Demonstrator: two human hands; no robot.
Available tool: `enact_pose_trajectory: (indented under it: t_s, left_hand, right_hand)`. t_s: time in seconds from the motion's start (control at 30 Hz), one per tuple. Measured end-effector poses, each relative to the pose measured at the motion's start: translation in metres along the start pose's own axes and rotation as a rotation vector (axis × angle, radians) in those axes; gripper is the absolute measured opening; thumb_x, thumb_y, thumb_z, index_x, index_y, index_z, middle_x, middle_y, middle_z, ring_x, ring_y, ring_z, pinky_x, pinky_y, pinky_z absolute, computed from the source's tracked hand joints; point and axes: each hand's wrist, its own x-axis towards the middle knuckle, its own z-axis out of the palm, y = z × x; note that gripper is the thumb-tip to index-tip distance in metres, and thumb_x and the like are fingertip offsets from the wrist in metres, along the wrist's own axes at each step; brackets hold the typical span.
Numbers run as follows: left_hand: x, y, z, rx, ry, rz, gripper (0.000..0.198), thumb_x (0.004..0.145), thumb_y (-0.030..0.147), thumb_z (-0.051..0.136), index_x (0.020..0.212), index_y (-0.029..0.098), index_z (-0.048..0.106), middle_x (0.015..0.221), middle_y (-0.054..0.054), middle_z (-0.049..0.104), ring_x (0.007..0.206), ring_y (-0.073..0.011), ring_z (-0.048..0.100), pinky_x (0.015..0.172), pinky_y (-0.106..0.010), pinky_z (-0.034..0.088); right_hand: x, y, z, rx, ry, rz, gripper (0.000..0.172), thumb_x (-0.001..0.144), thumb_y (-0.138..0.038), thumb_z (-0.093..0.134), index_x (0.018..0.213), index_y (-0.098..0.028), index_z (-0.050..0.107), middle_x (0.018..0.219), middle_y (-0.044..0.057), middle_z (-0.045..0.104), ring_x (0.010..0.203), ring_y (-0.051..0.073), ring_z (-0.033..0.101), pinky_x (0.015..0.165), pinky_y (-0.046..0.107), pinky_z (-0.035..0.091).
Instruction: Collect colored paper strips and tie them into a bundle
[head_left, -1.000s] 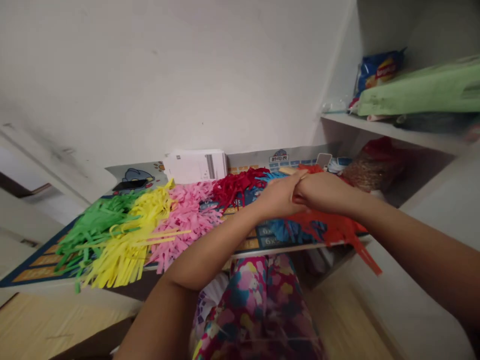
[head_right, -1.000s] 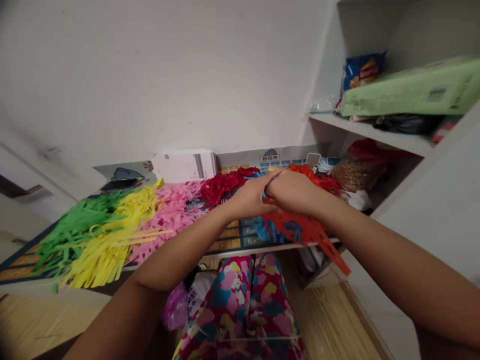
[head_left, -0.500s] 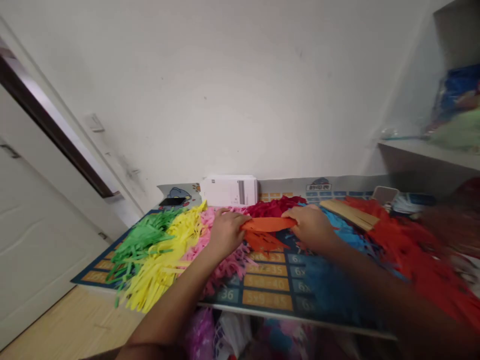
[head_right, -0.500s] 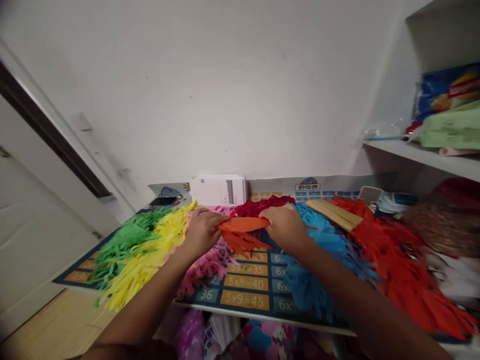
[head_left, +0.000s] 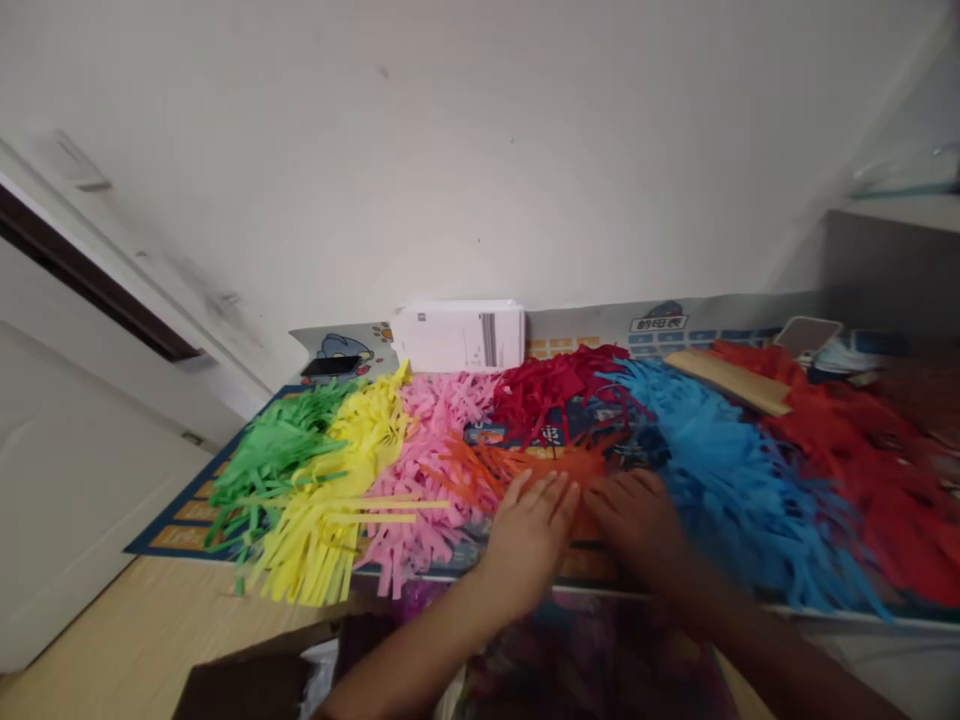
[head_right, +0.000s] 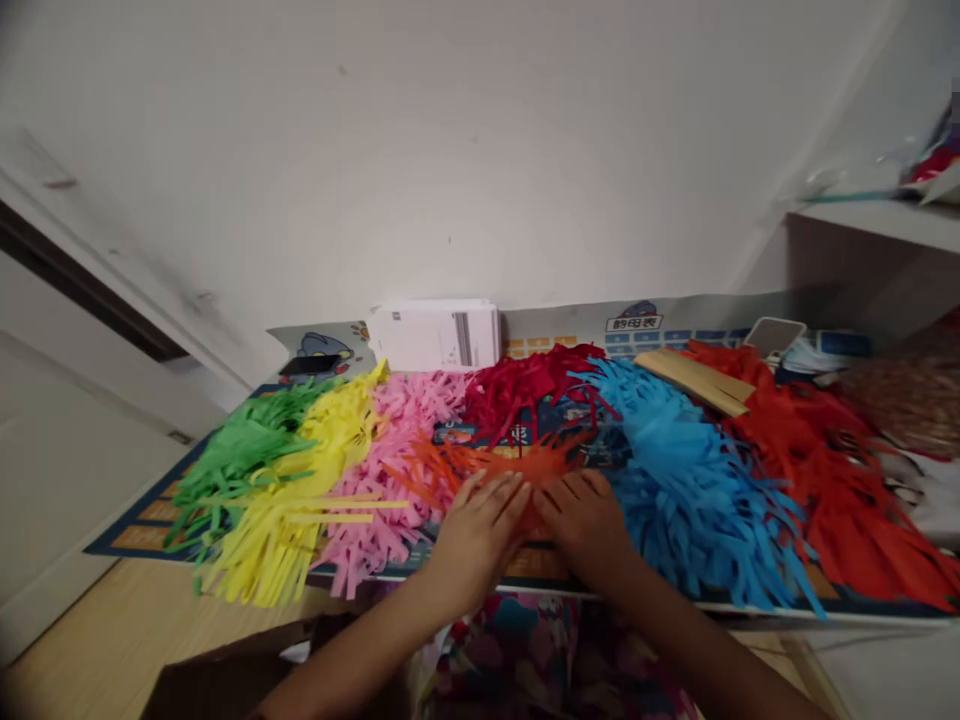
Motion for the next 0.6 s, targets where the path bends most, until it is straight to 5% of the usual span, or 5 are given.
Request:
enact_pose_trajectory:
  t_s: [0.13, 0.23, 0.37, 0.5, 0.6]
  left_hand:
    - [0.012, -0.02, 0.043, -0.093, -0.159, -0.001, 0.037, 0.095, 0.018, 0.048, 0.124, 0.031, 0.065, 0.131, -0.005, 0.067, 0.127, -0.0222, 0.057, 0.116, -0.049, 0.036]
    - [0.002, -0.029, 0.047, -0.119, -0.189, -0.004, 0.033, 0.093, 0.017, 0.051, 0.119, 0.028, 0.068, 0.129, -0.005, 0.068, 0.125, -0.0234, 0.059, 0.11, -0.05, 0.041]
    - [-0.012, -0.029, 0.023, -0.081, -0.138, 0.035, 0.028, 0.091, 0.013, 0.052, 0.111, 0.02, 0.07, 0.123, -0.007, 0.071, 0.115, -0.0244, 0.065, 0.1, -0.047, 0.045]
    - [-0.016, -0.03, -0.011, 0.005, 0.055, 0.031, 0.029, 0.09, 0.014, 0.053, 0.115, 0.016, 0.067, 0.118, -0.009, 0.074, 0.11, -0.0245, 0.067, 0.096, -0.045, 0.042]
    - [-0.011, -0.034, -0.024, 0.037, 0.126, -0.021, 0.024, 0.089, 0.014, 0.052, 0.107, 0.013, 0.068, 0.106, -0.009, 0.077, 0.095, -0.0236, 0.071, 0.088, -0.044, 0.041]
  right_hand:
    - [-0.034, 0.009, -0.013, -0.011, -0.154, 0.036, 0.02, 0.082, -0.013, 0.063, 0.098, -0.022, 0.071, 0.098, 0.004, 0.073, 0.089, 0.021, 0.058, 0.087, 0.038, 0.035]
    - [-0.056, 0.016, -0.016, 0.036, -0.179, 0.078, 0.026, 0.079, -0.011, 0.062, 0.101, -0.022, 0.072, 0.108, 0.004, 0.074, 0.101, 0.024, 0.059, 0.094, 0.041, 0.035]
    - [-0.062, 0.021, -0.015, 0.09, -0.172, 0.16, 0.033, 0.084, -0.005, 0.053, 0.105, -0.024, 0.071, 0.111, 0.003, 0.074, 0.11, 0.023, 0.059, 0.102, 0.042, 0.033]
    - [-0.05, 0.017, -0.034, 0.006, -0.139, 0.339, 0.037, 0.09, -0.013, 0.052, 0.124, -0.02, 0.064, 0.128, 0.011, 0.066, 0.117, 0.03, 0.057, 0.102, 0.05, 0.037]
    - [-0.039, -0.005, -0.058, 0.305, -0.102, 0.332, 0.046, 0.091, -0.02, 0.053, 0.137, -0.02, 0.052, 0.139, 0.014, 0.055, 0.126, 0.029, 0.053, 0.1, 0.044, 0.045]
